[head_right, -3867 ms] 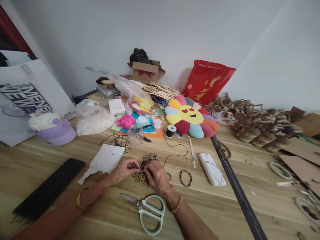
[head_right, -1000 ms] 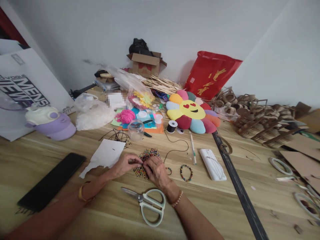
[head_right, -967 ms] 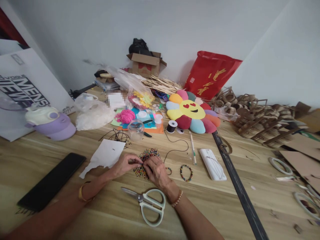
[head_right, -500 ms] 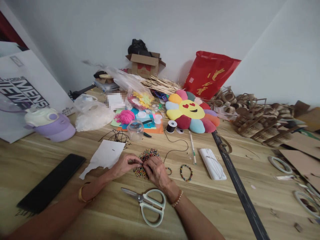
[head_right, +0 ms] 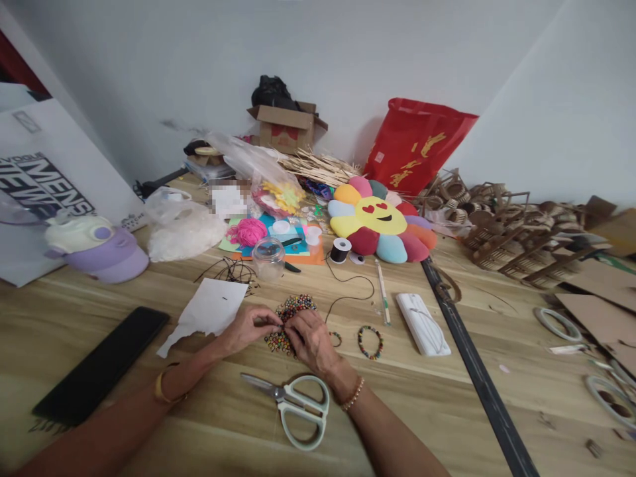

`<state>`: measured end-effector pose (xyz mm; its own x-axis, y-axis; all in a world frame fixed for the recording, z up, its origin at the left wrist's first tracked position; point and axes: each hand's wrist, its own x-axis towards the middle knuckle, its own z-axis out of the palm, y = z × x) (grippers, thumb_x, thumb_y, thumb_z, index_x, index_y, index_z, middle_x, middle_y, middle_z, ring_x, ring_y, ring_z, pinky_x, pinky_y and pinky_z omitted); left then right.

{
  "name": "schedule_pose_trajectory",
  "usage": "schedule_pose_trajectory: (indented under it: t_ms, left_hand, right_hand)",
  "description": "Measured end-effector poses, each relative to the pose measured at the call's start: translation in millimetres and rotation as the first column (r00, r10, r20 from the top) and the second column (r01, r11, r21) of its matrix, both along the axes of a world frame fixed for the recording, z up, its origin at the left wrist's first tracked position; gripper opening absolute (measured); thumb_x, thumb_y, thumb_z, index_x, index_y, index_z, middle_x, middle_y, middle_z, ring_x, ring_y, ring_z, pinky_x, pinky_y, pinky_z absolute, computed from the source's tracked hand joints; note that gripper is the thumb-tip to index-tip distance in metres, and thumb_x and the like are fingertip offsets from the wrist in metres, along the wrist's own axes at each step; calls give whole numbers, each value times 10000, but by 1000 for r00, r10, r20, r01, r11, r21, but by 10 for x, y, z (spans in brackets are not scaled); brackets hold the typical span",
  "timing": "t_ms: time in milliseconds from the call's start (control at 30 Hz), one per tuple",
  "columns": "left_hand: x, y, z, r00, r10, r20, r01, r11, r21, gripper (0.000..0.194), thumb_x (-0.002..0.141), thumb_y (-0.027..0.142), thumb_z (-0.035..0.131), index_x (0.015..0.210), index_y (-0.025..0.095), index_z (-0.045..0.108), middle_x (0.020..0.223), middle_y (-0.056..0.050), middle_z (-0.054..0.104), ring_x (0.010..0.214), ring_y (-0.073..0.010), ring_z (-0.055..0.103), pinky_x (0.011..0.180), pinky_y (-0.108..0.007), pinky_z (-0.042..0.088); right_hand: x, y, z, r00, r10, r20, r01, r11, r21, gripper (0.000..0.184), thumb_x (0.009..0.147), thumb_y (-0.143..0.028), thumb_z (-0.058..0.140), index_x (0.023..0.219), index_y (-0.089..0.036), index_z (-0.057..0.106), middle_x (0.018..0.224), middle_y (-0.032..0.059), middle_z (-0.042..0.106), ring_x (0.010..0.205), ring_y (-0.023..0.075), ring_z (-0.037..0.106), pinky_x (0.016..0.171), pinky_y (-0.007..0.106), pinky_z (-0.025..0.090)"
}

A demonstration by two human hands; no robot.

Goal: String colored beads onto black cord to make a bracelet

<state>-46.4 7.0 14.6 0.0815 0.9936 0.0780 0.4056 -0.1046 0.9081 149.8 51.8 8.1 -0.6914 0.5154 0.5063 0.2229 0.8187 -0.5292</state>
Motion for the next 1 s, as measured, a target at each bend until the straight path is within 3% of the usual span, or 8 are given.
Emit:
schedule_pose_trajectory:
  t_ms: [1000]
  left_hand:
    - [-2,0,-20,998,-15,63,17,999,-33,71,722,188,675,752,132,705,717,-32,700,688,-151,609,653,-238,483]
  right_hand:
    - [-3,8,-37,1000,5,-22,-5,1000,17,121,960,-228,507,893,-198,604,811,57,644,769,189,574,722,334,456]
